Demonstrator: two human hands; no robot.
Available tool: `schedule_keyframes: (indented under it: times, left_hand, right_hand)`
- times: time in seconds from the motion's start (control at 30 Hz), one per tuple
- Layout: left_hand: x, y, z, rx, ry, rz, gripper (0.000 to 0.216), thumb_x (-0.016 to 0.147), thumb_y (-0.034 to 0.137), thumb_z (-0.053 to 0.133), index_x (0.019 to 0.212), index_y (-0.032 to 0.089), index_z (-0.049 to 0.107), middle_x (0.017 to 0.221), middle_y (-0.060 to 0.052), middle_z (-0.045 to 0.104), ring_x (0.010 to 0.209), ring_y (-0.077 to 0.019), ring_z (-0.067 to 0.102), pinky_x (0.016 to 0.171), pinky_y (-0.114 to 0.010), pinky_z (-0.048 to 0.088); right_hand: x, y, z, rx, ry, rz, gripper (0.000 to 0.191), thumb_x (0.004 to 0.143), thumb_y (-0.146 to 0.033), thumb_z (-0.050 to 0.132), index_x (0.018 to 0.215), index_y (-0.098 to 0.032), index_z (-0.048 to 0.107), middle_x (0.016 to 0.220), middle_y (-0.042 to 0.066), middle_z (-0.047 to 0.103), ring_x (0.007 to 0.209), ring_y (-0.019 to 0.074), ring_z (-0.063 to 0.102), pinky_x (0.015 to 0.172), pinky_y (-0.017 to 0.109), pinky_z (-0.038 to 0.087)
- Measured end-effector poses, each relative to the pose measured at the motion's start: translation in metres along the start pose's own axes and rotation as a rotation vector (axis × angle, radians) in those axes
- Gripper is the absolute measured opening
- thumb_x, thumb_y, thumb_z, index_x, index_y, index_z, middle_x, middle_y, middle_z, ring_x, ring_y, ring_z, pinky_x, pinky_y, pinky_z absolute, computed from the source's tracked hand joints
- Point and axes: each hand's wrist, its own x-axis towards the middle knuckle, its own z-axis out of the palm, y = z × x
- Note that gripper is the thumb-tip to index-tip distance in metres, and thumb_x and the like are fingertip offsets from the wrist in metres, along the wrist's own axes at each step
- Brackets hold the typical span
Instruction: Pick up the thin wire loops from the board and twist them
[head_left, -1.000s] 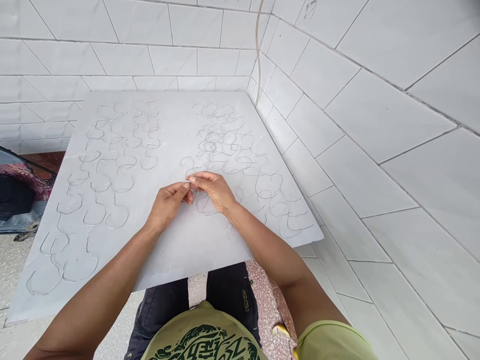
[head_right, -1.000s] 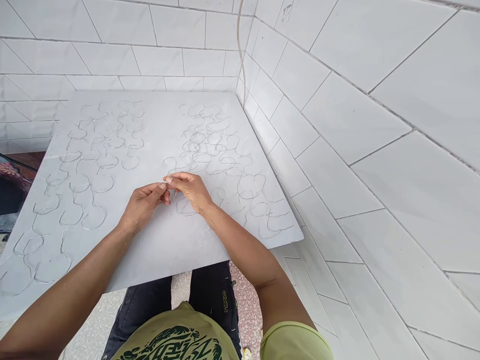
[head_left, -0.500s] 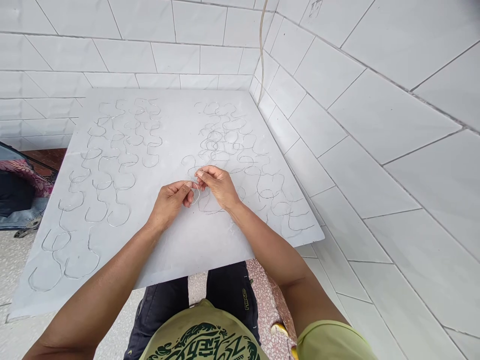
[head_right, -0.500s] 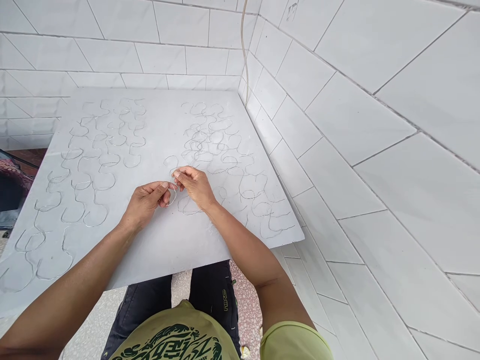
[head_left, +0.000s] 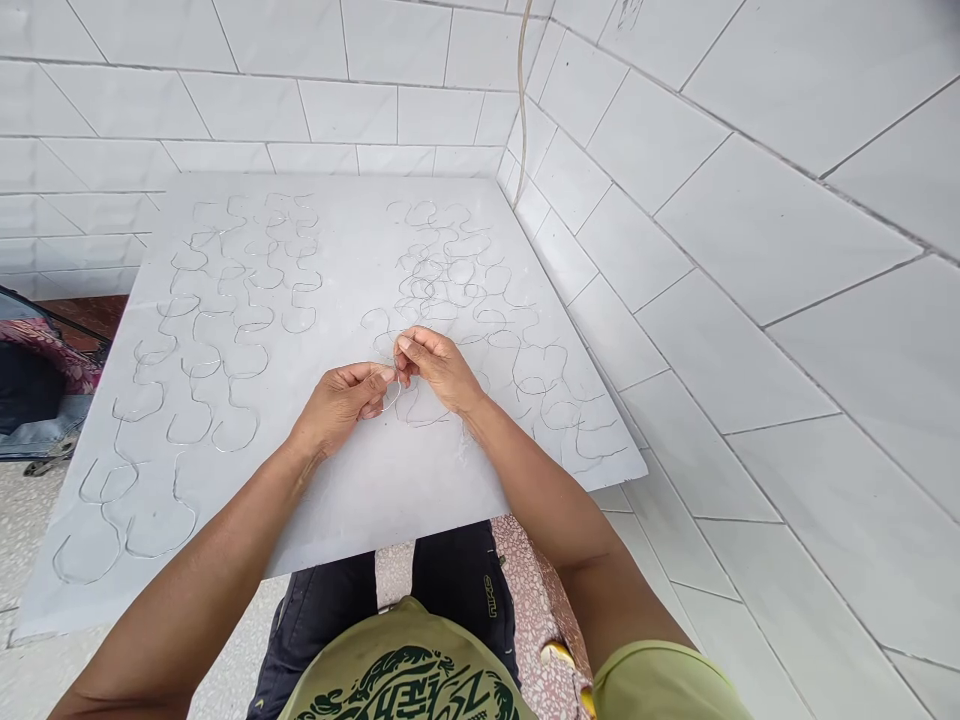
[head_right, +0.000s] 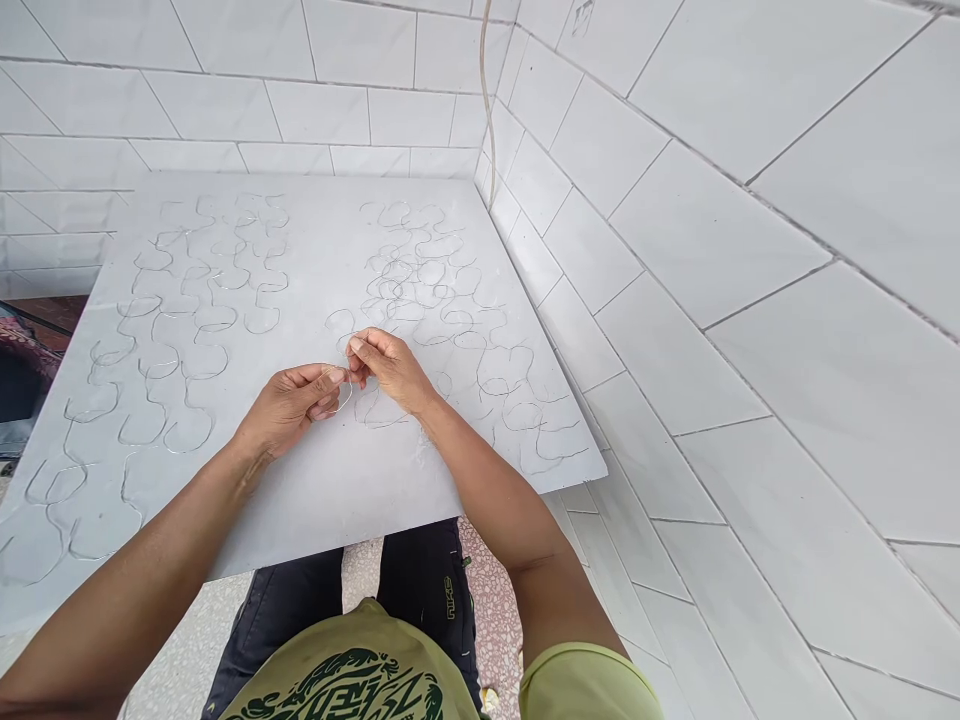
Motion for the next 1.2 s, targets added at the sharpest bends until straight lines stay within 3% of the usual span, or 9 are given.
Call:
schedule_keyframes:
  times: [0.1,0.2,0.33,0.5,0.67,0.8,0.9,1.2]
  left_hand:
    - [0.000,0.000,-0.001,-0.013,-0.024,-0.043,0.027,0.087,0.042,0.075,0.079,0.016,0.073,0.067,0.002,0.044,0.057,-0.0087,0.037,0.060,-0.028,0.035]
    - [0.000,0.000,-0.001,-0.058,0.037,-0.066,0.033,0.090,0.047,0.070,0.081,0.015,0.074,0.072,0.000,0.048,0.058,-0.0091,0.041,0.060,-0.028,0.039]
    - [0.000,0.002,0.003,-0.057,0.130,-0.064,0.035,0.091,0.047,0.069,0.080,0.014,0.073,0.069,0.000,0.047,0.056,-0.0089,0.039,0.053,-0.026,0.036]
    - [-0.001,0.006,0.005,-0.051,0.180,-0.054,0.038,0.093,0.046,0.066,0.074,0.014,0.068,0.065,0.001,0.041,0.054,-0.0085,0.036,0.049,-0.025,0.031]
    - [-0.001,0.006,0.002,0.003,0.134,-0.036,0.039,0.093,0.050,0.064,0.074,0.016,0.066,0.062,0.002,0.038,0.051,-0.0076,0.030,0.048,-0.025,0.027]
    - [-0.001,0.005,-0.003,0.052,0.080,-0.037,0.034,0.094,0.048,0.062,0.083,0.017,0.068,0.063,0.002,0.039,0.051,-0.0086,0.030,0.049,-0.025,0.026]
    - [-0.001,0.006,-0.005,0.032,0.082,-0.031,0.026,0.095,0.043,0.061,0.090,0.018,0.067,0.066,0.002,0.043,0.051,-0.0085,0.031,0.050,-0.025,0.027]
    - [-0.003,0.008,-0.005,0.001,0.040,-0.071,0.019,0.092,0.035,0.060,0.086,0.017,0.064,0.065,0.002,0.041,0.050,-0.0080,0.029,0.051,-0.025,0.023]
  right_hand:
    - [-0.001,-0.002,0.001,-0.012,0.021,0.020,0.042,0.091,-0.062,0.064,0.087,-0.020,0.060,0.078,0.000,0.058,0.065,0.0118,0.055,0.063,0.027,0.050]
    - [-0.001,-0.001,0.001,-0.006,0.049,0.009,0.045,0.090,-0.065,0.063,0.087,-0.020,0.060,0.083,0.002,0.064,0.067,0.0120,0.057,0.062,0.027,0.051]
    - [0.000,0.003,0.002,0.006,0.028,0.013,0.047,0.092,-0.068,0.058,0.090,-0.022,0.055,0.082,0.003,0.068,0.060,0.0116,0.057,0.052,0.025,0.046]
    - [-0.001,0.005,0.002,0.003,-0.030,0.026,0.044,0.094,-0.066,0.057,0.089,-0.023,0.051,0.068,-0.003,0.061,0.051,0.0105,0.054,0.047,0.024,0.046]
    - [-0.001,0.004,0.002,-0.014,-0.097,0.061,0.043,0.095,-0.065,0.057,0.090,-0.022,0.054,0.065,-0.004,0.059,0.049,0.0103,0.052,0.046,0.025,0.048]
    - [-0.002,-0.001,-0.001,-0.079,-0.063,0.012,0.043,0.094,-0.064,0.059,0.090,-0.020,0.062,0.076,0.000,0.061,0.061,0.0116,0.058,0.052,0.024,0.052]
    - [-0.002,-0.004,-0.003,-0.096,-0.036,-0.020,0.040,0.091,-0.059,0.065,0.088,-0.020,0.064,0.078,0.000,0.060,0.060,0.0104,0.056,0.052,0.025,0.051]
    - [-0.001,0.000,0.000,-0.106,-0.025,-0.024,0.035,0.085,-0.054,0.074,0.091,-0.020,0.067,0.079,0.001,0.064,0.063,0.0125,0.058,0.055,0.027,0.050]
